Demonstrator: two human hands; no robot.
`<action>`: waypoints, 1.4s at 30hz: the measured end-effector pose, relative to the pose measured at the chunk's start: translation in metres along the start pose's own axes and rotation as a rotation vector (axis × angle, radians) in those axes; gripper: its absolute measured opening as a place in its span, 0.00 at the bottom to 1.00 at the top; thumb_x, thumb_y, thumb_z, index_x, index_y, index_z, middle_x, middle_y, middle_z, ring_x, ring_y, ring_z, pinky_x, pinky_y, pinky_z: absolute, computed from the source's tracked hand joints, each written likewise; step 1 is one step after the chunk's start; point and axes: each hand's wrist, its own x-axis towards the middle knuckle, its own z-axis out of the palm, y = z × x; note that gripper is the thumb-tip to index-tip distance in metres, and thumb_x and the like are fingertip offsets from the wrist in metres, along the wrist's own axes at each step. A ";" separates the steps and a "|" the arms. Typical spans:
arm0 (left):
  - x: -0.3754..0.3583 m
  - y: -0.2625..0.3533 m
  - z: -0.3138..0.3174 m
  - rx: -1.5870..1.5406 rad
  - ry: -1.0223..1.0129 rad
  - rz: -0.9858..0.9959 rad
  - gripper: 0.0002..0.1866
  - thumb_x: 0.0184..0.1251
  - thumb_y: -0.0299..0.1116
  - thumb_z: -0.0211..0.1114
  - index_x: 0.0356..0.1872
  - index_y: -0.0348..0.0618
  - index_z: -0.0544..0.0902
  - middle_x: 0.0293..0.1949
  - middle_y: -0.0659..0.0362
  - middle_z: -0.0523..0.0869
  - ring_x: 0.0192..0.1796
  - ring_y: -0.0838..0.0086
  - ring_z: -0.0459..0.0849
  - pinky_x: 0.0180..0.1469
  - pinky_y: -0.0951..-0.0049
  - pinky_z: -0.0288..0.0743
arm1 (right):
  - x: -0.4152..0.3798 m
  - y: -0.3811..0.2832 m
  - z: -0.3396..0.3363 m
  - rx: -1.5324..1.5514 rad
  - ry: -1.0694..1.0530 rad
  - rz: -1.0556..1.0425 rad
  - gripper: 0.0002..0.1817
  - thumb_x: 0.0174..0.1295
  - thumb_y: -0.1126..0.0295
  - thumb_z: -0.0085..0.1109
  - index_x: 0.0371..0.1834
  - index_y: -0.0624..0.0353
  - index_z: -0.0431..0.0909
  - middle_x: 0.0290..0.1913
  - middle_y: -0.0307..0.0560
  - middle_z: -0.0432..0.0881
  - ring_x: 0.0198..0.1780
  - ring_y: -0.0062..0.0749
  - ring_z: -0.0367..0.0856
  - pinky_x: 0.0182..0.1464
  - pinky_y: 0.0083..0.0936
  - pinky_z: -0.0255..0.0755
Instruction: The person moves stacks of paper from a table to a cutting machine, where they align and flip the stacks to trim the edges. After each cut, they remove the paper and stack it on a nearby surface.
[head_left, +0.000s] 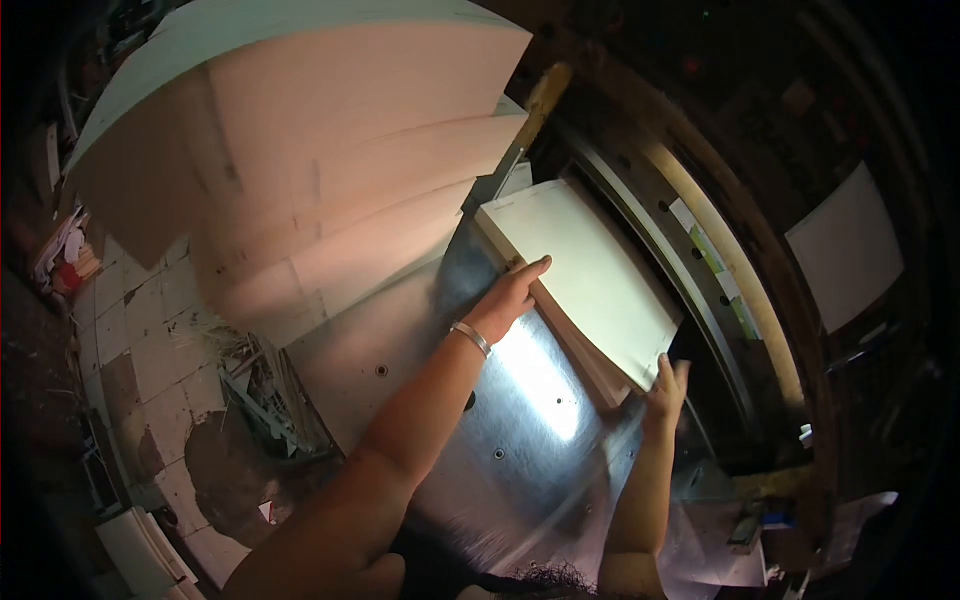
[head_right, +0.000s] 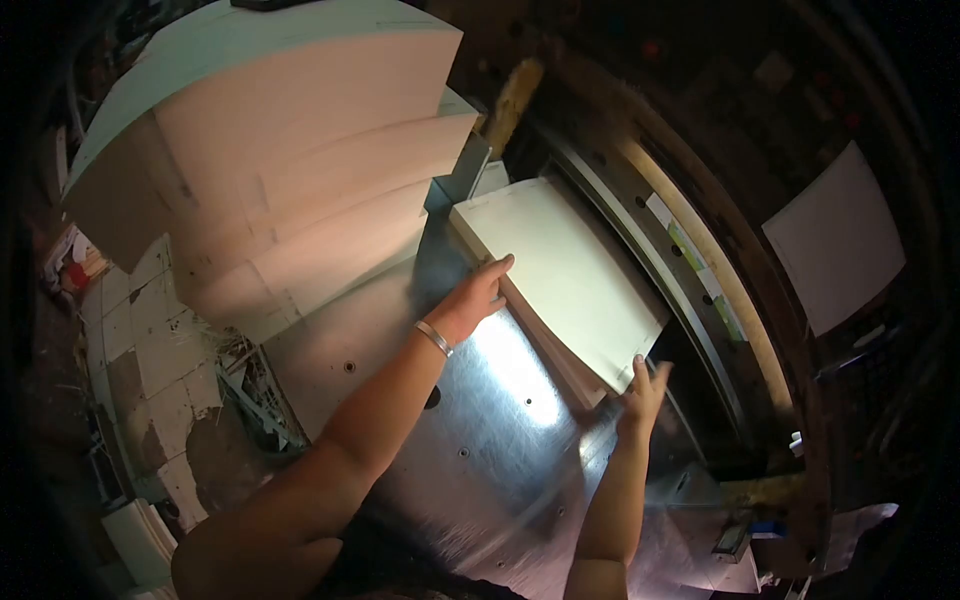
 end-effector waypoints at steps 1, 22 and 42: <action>0.001 -0.001 -0.002 0.002 0.004 -0.001 0.48 0.68 0.63 0.62 0.78 0.39 0.60 0.81 0.51 0.54 0.83 0.60 0.48 0.80 0.50 0.42 | -0.001 0.005 -0.004 -0.283 0.043 -0.182 0.51 0.63 0.61 0.68 0.81 0.64 0.43 0.75 0.61 0.64 0.75 0.53 0.64 0.73 0.45 0.62; 0.011 -0.019 0.006 0.014 0.107 0.077 0.41 0.68 0.59 0.64 0.66 0.32 0.66 0.60 0.51 0.64 0.60 0.69 0.61 0.71 0.74 0.54 | -0.025 -0.019 0.038 -1.169 -0.156 -0.378 0.74 0.37 0.71 0.81 0.85 0.41 0.34 0.70 0.68 0.73 0.68 0.58 0.77 0.68 0.41 0.73; -0.008 -0.055 0.049 0.212 0.114 0.184 0.62 0.69 0.58 0.62 0.76 0.20 0.30 0.78 0.30 0.24 0.82 0.48 0.19 0.82 0.57 0.23 | -0.004 0.017 -0.006 -0.623 -0.068 -0.449 0.68 0.50 0.59 0.79 0.85 0.50 0.33 0.84 0.57 0.48 0.82 0.52 0.54 0.81 0.40 0.48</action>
